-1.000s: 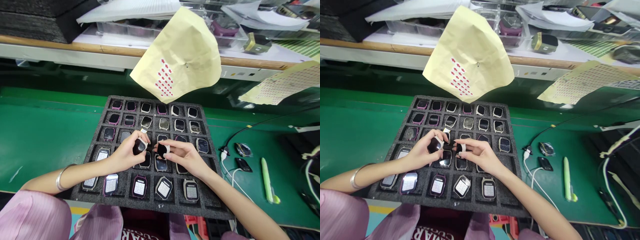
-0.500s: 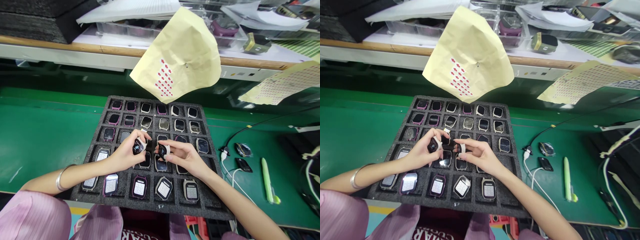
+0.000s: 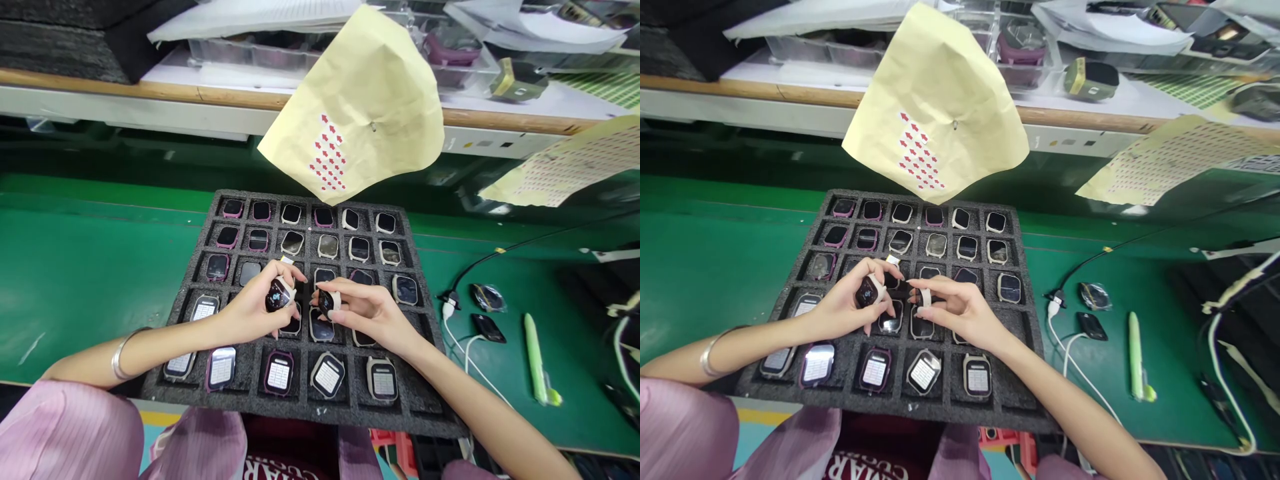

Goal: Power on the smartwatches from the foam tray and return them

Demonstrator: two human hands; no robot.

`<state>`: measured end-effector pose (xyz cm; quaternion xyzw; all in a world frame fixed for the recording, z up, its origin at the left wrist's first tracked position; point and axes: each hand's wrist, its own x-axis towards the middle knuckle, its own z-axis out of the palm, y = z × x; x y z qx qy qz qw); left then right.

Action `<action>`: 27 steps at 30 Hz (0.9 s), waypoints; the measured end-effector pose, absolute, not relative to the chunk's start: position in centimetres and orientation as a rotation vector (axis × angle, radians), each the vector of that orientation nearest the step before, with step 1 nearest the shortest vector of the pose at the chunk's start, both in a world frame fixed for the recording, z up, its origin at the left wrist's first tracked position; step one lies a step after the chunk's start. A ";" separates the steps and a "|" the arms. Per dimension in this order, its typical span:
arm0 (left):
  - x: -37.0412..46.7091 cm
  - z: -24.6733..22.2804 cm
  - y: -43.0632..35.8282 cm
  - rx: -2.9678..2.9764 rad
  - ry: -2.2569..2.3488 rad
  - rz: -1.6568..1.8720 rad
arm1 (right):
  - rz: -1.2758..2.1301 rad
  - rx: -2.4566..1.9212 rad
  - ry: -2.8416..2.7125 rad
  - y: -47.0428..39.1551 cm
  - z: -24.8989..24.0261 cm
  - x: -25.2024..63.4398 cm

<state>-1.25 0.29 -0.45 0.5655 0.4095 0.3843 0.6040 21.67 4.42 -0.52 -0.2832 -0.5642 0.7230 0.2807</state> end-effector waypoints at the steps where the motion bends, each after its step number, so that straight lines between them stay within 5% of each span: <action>1: -1.3 -0.4 0.3 1.310 0.954 0.887 | 1.937 -0.753 -1.518 4.4 -0.5 21.7; 27: -1.2 -0.4 0.2 1.320 0.959 0.876 | 1.909 -0.789 -1.551 4.5 -0.4 21.7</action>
